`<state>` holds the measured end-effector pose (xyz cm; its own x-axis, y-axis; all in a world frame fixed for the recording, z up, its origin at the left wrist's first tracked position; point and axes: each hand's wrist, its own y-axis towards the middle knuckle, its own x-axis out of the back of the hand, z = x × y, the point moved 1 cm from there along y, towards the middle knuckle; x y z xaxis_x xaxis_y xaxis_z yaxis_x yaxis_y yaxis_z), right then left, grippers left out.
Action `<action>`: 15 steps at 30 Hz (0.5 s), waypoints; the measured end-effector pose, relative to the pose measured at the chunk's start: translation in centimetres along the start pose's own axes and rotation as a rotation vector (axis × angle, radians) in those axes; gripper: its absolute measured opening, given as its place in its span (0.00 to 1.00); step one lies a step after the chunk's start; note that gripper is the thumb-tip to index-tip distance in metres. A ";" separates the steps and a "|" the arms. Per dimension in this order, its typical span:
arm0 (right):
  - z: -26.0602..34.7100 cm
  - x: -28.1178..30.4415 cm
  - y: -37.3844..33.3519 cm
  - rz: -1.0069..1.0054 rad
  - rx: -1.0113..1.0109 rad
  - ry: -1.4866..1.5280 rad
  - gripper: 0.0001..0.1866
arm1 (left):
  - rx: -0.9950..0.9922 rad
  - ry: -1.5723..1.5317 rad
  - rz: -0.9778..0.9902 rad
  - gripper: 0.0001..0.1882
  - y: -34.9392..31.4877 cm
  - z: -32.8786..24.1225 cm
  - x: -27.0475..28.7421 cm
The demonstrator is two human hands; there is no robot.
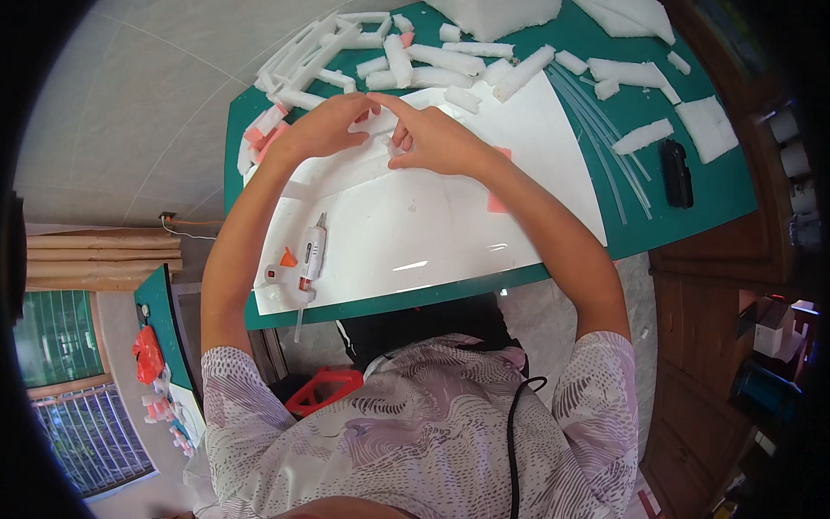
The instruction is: Using a hot glue gun to assemble white foam components into a structure.
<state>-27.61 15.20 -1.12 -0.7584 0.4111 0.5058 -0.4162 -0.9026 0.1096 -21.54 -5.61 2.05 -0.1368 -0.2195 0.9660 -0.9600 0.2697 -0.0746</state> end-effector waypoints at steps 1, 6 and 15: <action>0.0 0.0 -0.1 -0.007 0.005 -0.006 0.52 | 0.000 -0.001 0.002 0.19 -0.2 -0.4 0.6; 0.8 0.2 -0.3 -0.001 -0.024 0.012 0.55 | 0.081 0.007 -0.084 0.26 -2.1 -0.4 3.5; 0.7 0.2 -0.3 -0.025 0.008 -0.008 0.58 | 0.036 0.155 -0.047 0.38 -7.1 -2.0 5.5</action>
<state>-27.28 15.45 -0.44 -0.7437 0.4327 0.5096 -0.4310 -0.8930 0.1294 -14.98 -6.82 8.39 -0.0546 -0.0831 0.9950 -0.9730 0.2283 -0.0344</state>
